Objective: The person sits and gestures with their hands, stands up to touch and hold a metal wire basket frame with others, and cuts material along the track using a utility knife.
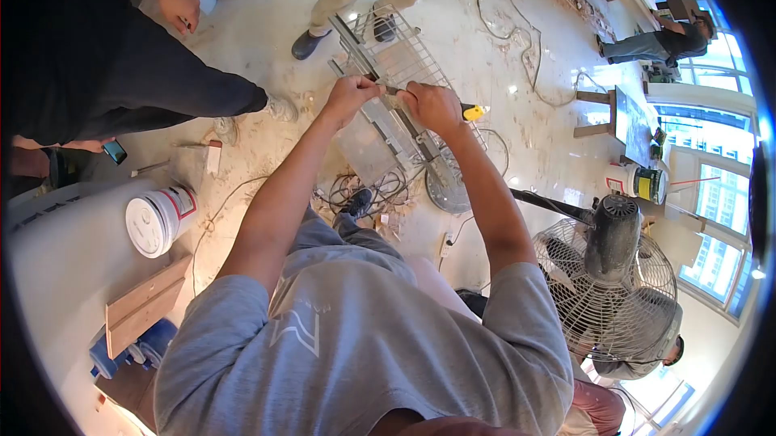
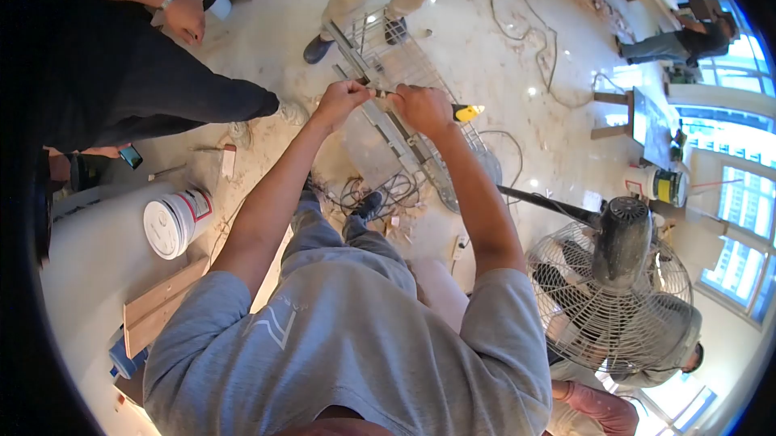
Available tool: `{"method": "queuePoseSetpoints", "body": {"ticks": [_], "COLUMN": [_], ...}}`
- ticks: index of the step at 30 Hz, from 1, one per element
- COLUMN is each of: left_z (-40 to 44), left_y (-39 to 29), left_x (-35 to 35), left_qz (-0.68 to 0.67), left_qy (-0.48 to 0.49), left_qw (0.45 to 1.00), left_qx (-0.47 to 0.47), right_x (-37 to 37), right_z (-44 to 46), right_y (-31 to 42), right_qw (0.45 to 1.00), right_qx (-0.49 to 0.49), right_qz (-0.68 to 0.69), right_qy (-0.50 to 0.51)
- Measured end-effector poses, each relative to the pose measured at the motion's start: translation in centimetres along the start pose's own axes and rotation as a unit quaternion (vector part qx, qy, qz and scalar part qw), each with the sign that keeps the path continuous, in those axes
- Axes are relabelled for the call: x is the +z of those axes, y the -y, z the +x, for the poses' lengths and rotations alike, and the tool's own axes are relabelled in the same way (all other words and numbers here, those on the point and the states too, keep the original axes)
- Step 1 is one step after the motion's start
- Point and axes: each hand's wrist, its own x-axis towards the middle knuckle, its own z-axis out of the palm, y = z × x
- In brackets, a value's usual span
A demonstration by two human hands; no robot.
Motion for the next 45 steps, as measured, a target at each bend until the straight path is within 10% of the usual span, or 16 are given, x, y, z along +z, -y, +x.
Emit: {"method": "queuePoseSetpoints", "body": {"ticks": [3,10,16,45], "left_z": [1.0,0.6,1.0,2.3], "left_y": [1.4,0.7,0.6,-0.5], "left_x": [0.4,-0.4,0.3,0.4], "left_qz": [-0.26,0.07,-0.228,-0.145], "left_qy": [-0.012,0.056,-0.032,-0.047], "left_qw": [0.965,0.996,0.973,0.986], "left_qx": [-0.013,-0.006,-0.028,-0.065], "right_x": [0.6,-0.1,0.9,0.9], "right_z": [1.3,-1.7,2.8,3.8], "right_y": [-0.4,0.4,-0.5,-0.5], "right_qw": [1.0,0.999,1.0,1.0], "right_qx": [-0.008,0.026,-0.002,-0.01], "right_qz": [-0.004,0.024,0.002,0.014], "right_qy": [-0.013,0.021,-0.016,-0.026]}}
